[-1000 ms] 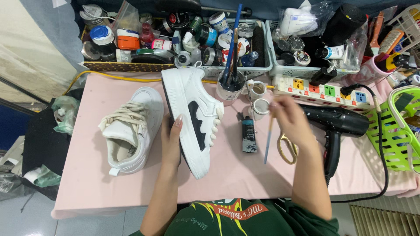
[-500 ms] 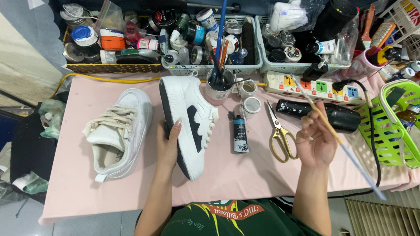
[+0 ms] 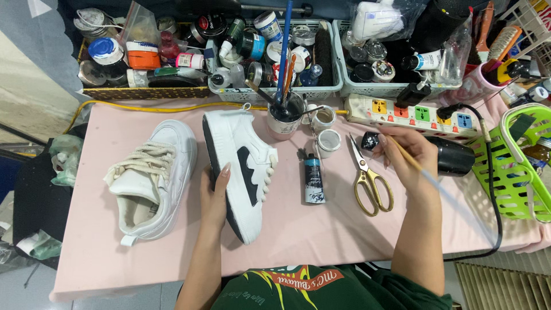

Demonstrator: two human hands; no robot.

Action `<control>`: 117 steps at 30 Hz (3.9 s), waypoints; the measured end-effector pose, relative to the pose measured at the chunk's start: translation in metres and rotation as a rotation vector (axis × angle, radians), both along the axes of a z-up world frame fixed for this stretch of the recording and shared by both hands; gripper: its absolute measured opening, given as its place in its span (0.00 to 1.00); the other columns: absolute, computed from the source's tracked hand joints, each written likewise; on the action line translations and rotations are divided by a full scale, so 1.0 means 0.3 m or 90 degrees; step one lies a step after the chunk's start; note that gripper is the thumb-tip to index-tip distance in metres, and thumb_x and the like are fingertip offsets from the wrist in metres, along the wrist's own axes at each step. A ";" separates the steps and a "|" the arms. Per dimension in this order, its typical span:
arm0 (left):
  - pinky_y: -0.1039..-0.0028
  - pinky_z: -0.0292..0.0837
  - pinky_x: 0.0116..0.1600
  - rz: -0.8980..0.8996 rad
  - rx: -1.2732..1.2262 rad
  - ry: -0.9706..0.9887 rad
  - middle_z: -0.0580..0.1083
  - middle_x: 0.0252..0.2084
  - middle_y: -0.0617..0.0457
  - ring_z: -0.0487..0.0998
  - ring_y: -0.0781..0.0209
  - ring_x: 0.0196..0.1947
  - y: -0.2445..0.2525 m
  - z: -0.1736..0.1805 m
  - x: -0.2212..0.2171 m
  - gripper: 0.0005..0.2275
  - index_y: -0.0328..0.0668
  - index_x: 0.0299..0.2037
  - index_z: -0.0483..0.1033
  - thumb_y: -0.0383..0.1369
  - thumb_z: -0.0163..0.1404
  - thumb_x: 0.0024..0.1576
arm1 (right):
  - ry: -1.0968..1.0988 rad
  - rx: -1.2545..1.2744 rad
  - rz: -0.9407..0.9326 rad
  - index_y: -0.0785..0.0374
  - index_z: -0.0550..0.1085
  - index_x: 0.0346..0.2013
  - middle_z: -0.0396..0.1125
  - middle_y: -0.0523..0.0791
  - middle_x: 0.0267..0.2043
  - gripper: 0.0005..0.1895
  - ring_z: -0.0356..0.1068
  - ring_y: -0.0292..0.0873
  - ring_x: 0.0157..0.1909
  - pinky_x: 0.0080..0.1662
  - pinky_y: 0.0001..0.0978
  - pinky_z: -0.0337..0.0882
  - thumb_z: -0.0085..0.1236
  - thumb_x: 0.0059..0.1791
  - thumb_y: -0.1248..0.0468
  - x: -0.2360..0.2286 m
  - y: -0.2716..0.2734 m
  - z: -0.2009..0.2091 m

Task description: The person paints a black design onto the side of a white sneaker using a fine brush and black paint. They periodically use a hairdryer to dry the paint between applications. The person also paints the white laces with white paint to refresh their color.

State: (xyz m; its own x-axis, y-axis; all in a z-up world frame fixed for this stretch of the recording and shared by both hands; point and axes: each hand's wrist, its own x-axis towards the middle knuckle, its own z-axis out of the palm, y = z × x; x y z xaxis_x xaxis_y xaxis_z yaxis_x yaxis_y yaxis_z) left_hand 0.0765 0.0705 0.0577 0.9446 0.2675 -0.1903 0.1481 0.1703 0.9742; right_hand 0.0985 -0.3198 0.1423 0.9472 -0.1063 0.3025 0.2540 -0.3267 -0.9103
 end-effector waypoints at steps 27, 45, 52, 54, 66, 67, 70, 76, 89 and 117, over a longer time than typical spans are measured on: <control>0.67 0.69 0.57 -0.018 -0.006 -0.030 0.72 0.54 0.43 0.73 0.57 0.52 -0.006 -0.042 0.008 0.27 0.33 0.61 0.66 0.44 0.53 0.58 | 0.099 -0.354 0.156 0.67 0.70 0.38 0.69 0.50 0.30 0.07 0.70 0.45 0.33 0.37 0.38 0.69 0.55 0.53 0.65 0.189 0.111 -0.092; 0.69 0.72 0.52 -0.033 -0.052 -0.054 0.73 0.51 0.45 0.74 0.59 0.48 -0.025 0.011 -0.015 0.26 0.32 0.59 0.68 0.45 0.53 0.58 | 0.047 -0.066 0.012 0.64 0.67 0.37 0.65 0.46 0.28 0.03 0.60 0.40 0.28 0.29 0.29 0.60 0.50 0.55 0.68 0.101 0.024 -0.133; 0.69 0.71 0.54 -0.040 -0.043 -0.060 0.73 0.52 0.44 0.74 0.59 0.49 -0.039 0.040 -0.021 0.26 0.32 0.59 0.68 0.46 0.53 0.58 | 0.155 -0.360 0.089 0.67 0.68 0.38 0.67 0.51 0.27 0.09 0.67 0.48 0.30 0.36 0.41 0.66 0.54 0.55 0.63 0.111 0.135 -0.068; 0.69 0.71 0.55 -0.037 -0.045 -0.054 0.73 0.53 0.45 0.74 0.59 0.50 -0.043 0.045 -0.024 0.27 0.32 0.60 0.67 0.46 0.53 0.58 | 0.085 -0.360 0.139 0.67 0.69 0.37 0.68 0.49 0.28 0.07 0.68 0.45 0.31 0.35 0.38 0.66 0.55 0.53 0.65 0.121 0.124 -0.085; 0.69 0.73 0.52 -0.114 -0.116 -0.045 0.73 0.53 0.41 0.75 0.58 0.49 -0.014 0.089 0.000 0.31 0.30 0.62 0.65 0.50 0.49 0.58 | -0.074 0.237 0.005 0.65 0.66 0.48 0.66 0.46 0.32 0.05 0.67 0.37 0.30 0.29 0.25 0.64 0.49 0.58 0.74 -0.110 0.091 -0.026; 0.68 0.74 0.52 -0.124 -0.113 -0.036 0.73 0.52 0.41 0.76 0.57 0.48 -0.008 0.097 0.005 0.31 0.30 0.62 0.65 0.51 0.49 0.57 | -0.083 0.251 0.004 0.66 0.67 0.49 0.66 0.47 0.33 0.06 0.68 0.38 0.32 0.30 0.25 0.66 0.49 0.58 0.74 -0.133 0.109 -0.012; 0.67 0.76 0.51 -0.145 -0.118 -0.041 0.73 0.53 0.40 0.77 0.56 0.48 -0.012 0.111 0.022 0.32 0.31 0.63 0.63 0.51 0.49 0.57 | -0.074 0.287 -0.010 0.70 0.68 0.47 0.67 0.49 0.39 0.05 0.64 0.36 0.32 0.31 0.26 0.63 0.51 0.57 0.74 -0.189 0.144 0.019; 0.67 0.74 0.54 -0.162 -0.128 -0.060 0.72 0.55 0.40 0.76 0.55 0.51 -0.016 0.092 0.034 0.33 0.32 0.65 0.62 0.51 0.48 0.57 | -0.226 0.433 0.100 0.67 0.61 0.40 0.67 0.55 0.35 0.11 0.68 0.45 0.28 0.28 0.30 0.68 0.48 0.65 0.68 -0.205 0.238 -0.012; 0.68 0.73 0.55 -0.134 -0.090 -0.142 0.73 0.53 0.41 0.75 0.57 0.51 -0.017 0.126 -0.011 0.28 0.30 0.62 0.63 0.44 0.53 0.58 | -0.343 0.203 0.141 0.65 0.59 0.41 0.66 0.57 0.25 0.10 0.66 0.43 0.22 0.25 0.30 0.68 0.51 0.54 0.66 -0.255 0.392 -0.045; 0.68 0.71 0.59 -0.104 0.051 -0.197 0.73 0.55 0.43 0.74 0.58 0.54 -0.001 0.214 -0.054 0.28 0.32 0.63 0.62 0.44 0.55 0.58 | -0.329 0.122 0.238 0.65 0.60 0.38 0.69 0.57 0.31 0.09 0.71 0.44 0.30 0.26 0.27 0.74 0.52 0.53 0.70 -0.221 0.395 -0.056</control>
State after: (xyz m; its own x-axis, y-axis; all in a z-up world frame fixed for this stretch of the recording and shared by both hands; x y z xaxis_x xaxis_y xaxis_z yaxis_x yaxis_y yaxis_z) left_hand 0.0604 0.0701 0.1218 0.9858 0.1100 0.1269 -0.1370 0.0902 0.9865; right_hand 0.0321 -0.2015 0.1255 0.6690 0.1047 0.7359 0.7381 0.0233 -0.6743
